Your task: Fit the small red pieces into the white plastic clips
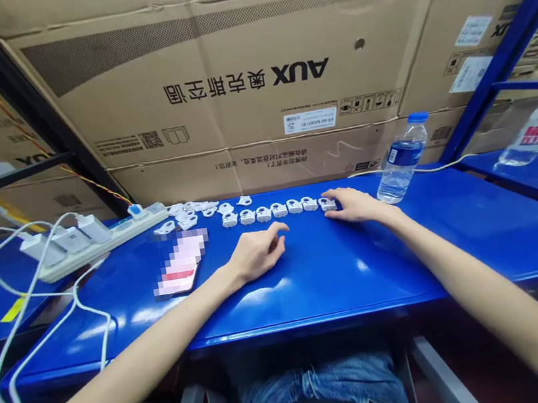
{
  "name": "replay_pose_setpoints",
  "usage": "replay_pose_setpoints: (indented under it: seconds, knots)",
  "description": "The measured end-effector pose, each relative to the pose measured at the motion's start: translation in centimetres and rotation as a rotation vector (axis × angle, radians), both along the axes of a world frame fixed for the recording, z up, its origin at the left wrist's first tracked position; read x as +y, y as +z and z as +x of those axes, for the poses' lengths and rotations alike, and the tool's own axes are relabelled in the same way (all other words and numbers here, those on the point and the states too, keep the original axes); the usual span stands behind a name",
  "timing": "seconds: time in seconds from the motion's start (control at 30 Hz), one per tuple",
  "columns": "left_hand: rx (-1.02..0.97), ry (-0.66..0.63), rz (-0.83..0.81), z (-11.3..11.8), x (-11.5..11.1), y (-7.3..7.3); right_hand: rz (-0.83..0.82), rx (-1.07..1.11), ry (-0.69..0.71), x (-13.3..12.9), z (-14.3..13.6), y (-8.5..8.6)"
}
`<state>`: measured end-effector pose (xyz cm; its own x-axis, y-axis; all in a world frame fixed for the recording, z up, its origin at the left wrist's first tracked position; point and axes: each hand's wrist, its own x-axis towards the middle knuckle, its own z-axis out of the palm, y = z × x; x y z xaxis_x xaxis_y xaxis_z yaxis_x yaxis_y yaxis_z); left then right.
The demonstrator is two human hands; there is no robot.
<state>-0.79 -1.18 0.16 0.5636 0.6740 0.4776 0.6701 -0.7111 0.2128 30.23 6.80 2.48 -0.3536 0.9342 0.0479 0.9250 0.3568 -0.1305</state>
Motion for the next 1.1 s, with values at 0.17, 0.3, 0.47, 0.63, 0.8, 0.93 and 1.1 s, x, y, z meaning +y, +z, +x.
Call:
replay_pose_setpoints:
  seconds: [0.17,0.3,0.47,0.63,0.8,0.93,1.1]
  knots:
    - [-0.181,-0.001,-0.107,-0.1,0.5,-0.3,0.288,0.168,-0.046,-1.0,-1.6,0.7]
    - [-0.345,0.048,-0.198,-0.2,0.9,-0.2,0.426,0.418,0.074,-3.5,-5.9,0.0]
    - [-0.405,0.068,-0.265,-0.1,1.1,-0.1,0.414,0.425,0.278,-6.0,-10.0,-1.8]
    - [-0.399,0.081,-0.277,-0.1,1.2,-0.2,0.438,0.385,0.313,-6.2,-10.3,-2.4]
    - [-0.45,0.109,-0.31,0.1,0.9,0.1,0.441,0.356,0.317,-6.3,-10.1,-2.4]
    - [-0.487,0.14,-0.325,0.3,0.7,0.3,0.426,0.327,0.315,-6.4,-10.1,-2.4]
    - [-0.503,0.163,-0.333,0.3,0.6,0.5,0.429,0.299,0.325,-6.5,-10.1,-2.2]
